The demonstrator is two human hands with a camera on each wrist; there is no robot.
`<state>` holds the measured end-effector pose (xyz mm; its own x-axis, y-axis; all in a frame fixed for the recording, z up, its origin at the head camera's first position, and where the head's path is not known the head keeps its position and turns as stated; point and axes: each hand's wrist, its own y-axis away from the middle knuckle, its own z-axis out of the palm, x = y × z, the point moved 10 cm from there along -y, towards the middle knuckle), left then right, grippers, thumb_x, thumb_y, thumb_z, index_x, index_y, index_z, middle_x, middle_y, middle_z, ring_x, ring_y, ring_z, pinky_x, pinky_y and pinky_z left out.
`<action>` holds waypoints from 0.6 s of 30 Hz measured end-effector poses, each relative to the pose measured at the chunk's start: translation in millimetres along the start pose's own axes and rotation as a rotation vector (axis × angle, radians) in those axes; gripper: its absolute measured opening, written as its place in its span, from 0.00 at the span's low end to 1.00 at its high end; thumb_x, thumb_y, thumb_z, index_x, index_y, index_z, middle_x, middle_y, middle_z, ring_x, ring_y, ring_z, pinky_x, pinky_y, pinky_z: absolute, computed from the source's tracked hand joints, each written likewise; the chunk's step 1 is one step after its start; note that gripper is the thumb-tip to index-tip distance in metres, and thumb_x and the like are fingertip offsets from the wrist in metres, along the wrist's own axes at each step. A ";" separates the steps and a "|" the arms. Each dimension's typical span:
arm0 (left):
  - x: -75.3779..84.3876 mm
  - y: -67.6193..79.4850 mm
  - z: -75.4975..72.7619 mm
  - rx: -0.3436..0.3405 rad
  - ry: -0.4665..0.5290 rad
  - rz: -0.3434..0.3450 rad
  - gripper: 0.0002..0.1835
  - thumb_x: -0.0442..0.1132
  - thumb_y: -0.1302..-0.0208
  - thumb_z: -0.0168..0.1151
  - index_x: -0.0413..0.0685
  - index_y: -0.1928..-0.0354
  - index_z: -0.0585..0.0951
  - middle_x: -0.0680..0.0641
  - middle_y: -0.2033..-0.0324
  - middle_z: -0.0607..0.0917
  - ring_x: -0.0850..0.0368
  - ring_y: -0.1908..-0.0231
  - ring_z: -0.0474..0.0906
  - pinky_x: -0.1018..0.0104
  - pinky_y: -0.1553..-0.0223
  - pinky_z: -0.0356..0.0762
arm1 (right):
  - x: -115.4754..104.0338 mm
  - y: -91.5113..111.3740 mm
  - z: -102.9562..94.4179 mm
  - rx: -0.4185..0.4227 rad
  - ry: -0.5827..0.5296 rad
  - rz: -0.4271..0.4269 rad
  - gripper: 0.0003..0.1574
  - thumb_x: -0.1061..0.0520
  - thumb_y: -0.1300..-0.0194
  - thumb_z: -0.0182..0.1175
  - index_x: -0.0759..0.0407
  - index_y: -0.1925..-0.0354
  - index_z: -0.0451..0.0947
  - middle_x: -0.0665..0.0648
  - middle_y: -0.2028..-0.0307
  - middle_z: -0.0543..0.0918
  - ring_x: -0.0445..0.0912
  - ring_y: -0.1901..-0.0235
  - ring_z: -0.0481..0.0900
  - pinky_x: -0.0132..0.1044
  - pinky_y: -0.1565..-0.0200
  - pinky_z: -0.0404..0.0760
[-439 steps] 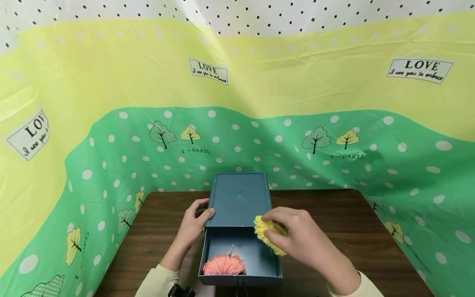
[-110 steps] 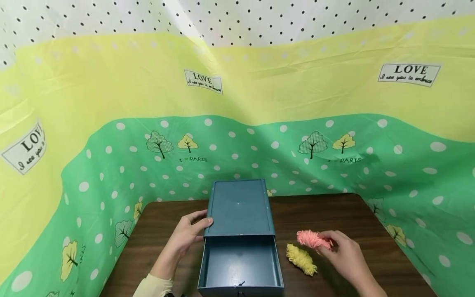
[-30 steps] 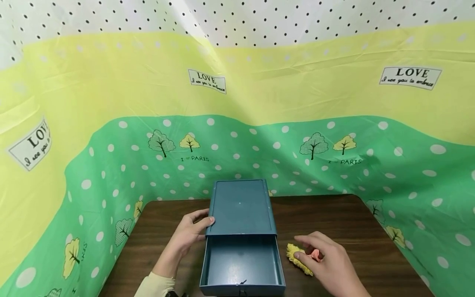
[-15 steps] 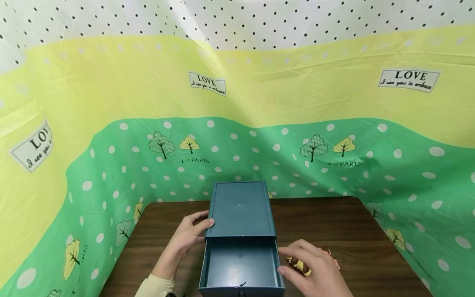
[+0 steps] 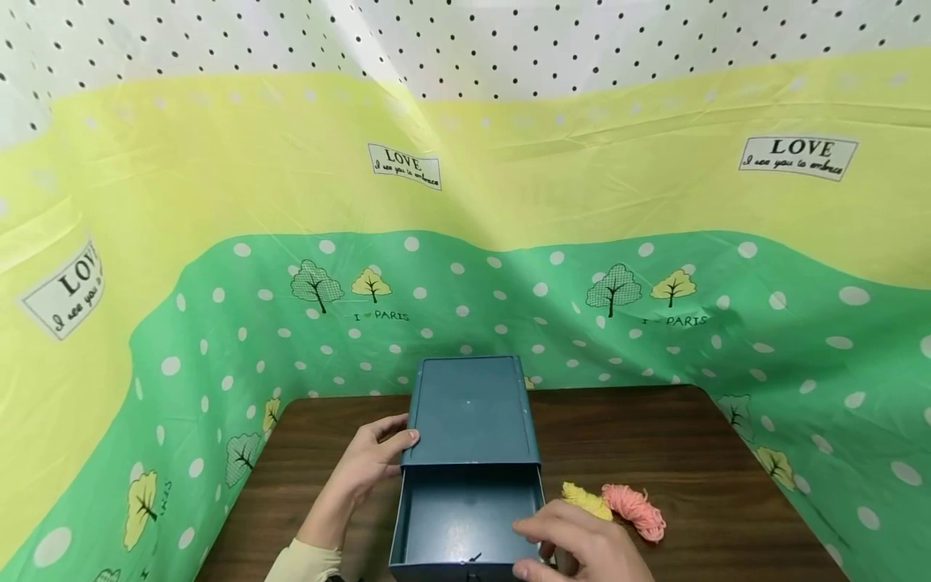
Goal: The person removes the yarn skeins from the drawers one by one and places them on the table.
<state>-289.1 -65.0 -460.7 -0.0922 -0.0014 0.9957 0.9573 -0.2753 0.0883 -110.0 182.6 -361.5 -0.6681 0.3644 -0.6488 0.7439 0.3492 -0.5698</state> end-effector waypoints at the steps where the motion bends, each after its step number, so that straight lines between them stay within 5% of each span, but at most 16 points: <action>1: -0.4 0.0 0.1 0.000 0.002 0.000 0.38 0.45 0.30 0.66 0.30 0.27 0.66 0.30 0.35 0.70 0.49 0.53 0.85 0.52 0.50 0.85 | -0.9 1.1 3.4 -0.004 -0.010 -0.003 0.30 0.70 0.44 0.73 0.47 0.46 0.84 0.44 0.60 0.85 0.33 0.70 0.79 0.22 0.76 0.75; 4: -2.3 -0.5 0.4 0.000 0.007 -0.004 0.37 0.45 0.30 0.67 0.31 0.27 0.66 0.31 0.35 0.70 0.49 0.53 0.85 0.52 0.50 0.85 | -3.1 3.6 12.6 -0.019 -0.025 -0.008 0.28 0.69 0.42 0.72 0.45 0.46 0.85 0.46 0.59 0.86 0.33 0.69 0.79 0.21 0.75 0.75; 11: -2.4 -1.1 -0.1 0.002 -0.004 -0.012 0.37 0.46 0.30 0.67 0.32 0.27 0.67 0.31 0.35 0.70 0.49 0.52 0.85 0.51 0.49 0.85 | -16.1 5.9 33.4 -0.115 -0.170 -0.210 0.31 0.75 0.43 0.66 0.57 0.42 0.81 0.53 0.54 0.86 0.40 0.61 0.83 0.25 0.64 0.81; 18: 1.6 -1.9 -0.8 0.002 -0.005 -0.006 0.37 0.46 0.30 0.66 0.31 0.27 0.67 0.30 0.34 0.70 0.49 0.53 0.85 0.50 0.49 0.85 | -15.1 5.8 47.4 -0.154 -0.137 -0.229 0.29 0.72 0.41 0.67 0.54 0.43 0.82 0.52 0.53 0.87 0.41 0.58 0.85 0.25 0.59 0.81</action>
<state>-291.4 -65.2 -459.3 -0.0963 0.0048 0.9953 0.9573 -0.2736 0.0939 -94.7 138.2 -378.8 -0.8015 0.1453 -0.5801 0.5557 0.5393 -0.6327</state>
